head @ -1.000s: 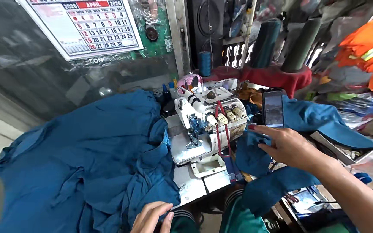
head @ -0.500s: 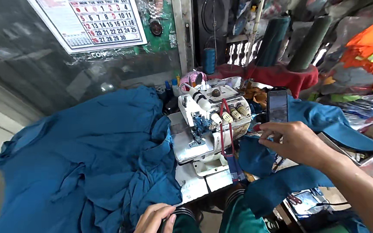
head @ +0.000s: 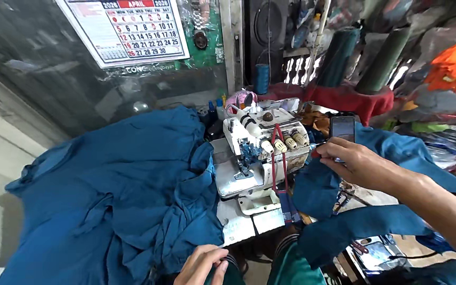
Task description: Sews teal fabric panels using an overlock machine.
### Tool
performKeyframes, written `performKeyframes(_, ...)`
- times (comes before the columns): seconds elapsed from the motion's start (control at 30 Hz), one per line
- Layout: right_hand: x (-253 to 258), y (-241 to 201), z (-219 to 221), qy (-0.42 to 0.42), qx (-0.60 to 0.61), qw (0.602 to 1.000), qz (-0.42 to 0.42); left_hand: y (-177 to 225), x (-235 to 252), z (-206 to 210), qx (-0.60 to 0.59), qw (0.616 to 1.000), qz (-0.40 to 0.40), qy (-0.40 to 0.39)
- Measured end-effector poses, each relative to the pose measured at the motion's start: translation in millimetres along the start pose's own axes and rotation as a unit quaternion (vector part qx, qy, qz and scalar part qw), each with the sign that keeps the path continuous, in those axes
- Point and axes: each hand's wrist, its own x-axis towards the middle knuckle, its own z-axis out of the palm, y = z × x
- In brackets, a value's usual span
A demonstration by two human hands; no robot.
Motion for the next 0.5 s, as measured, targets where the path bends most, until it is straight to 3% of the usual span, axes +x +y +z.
performKeyframes(0.2, 1, 0, -10, -0.114, 0.049, 0.99, 0.06, -26, -10, 4, 0.001, 0.999, 0.037, -0.02)
performKeyframes(0.5, 8, -19, -31, -0.058, 0.049, 0.995, 0.059, -6, 0, 7, -0.005, 0.999, 0.03, -0.01)
